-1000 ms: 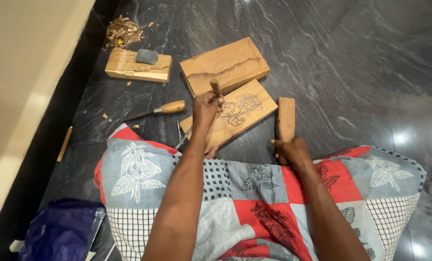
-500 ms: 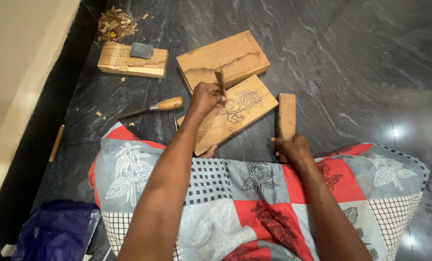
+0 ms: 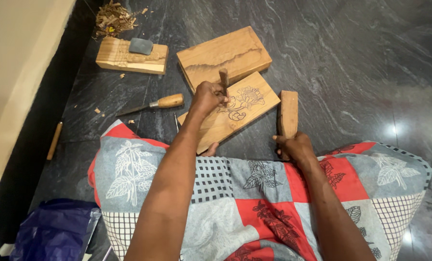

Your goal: The person sits on the floor and carves a floral design into a rectangular wooden board using a chisel and a wooden mallet. They repeatedly strike the chisel to deepen the lines of the pre-drawn pattern.

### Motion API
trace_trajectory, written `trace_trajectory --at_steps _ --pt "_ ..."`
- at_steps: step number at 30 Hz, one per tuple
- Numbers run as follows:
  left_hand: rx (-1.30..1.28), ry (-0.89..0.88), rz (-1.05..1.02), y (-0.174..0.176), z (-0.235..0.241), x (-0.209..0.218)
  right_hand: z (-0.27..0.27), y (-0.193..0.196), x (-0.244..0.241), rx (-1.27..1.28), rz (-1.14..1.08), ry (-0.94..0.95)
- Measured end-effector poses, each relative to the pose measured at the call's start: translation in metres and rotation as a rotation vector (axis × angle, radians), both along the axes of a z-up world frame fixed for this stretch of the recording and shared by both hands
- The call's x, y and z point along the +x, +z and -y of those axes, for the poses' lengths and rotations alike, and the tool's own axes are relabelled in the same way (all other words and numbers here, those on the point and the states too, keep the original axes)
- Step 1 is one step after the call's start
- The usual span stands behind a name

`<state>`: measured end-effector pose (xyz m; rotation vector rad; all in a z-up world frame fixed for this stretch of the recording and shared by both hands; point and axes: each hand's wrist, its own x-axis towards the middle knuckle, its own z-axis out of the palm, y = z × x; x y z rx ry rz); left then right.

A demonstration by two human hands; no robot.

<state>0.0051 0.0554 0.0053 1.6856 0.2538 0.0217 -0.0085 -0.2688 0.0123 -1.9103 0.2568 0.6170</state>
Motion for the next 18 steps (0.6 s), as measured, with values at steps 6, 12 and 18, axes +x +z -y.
trace_trajectory --at_steps 6,12,18 --pt "-0.042 0.008 0.010 -0.008 0.000 0.002 0.001 0.009 -0.003 0.037 0.045 -0.072" --pt "0.038 0.000 0.086 -0.018 0.001 0.004 0.002 0.023 -0.009 0.044 0.131 -0.100" --pt "0.191 0.069 0.050 -0.013 0.004 0.001 -0.002 0.053 -0.026 0.083 0.411 -0.103"
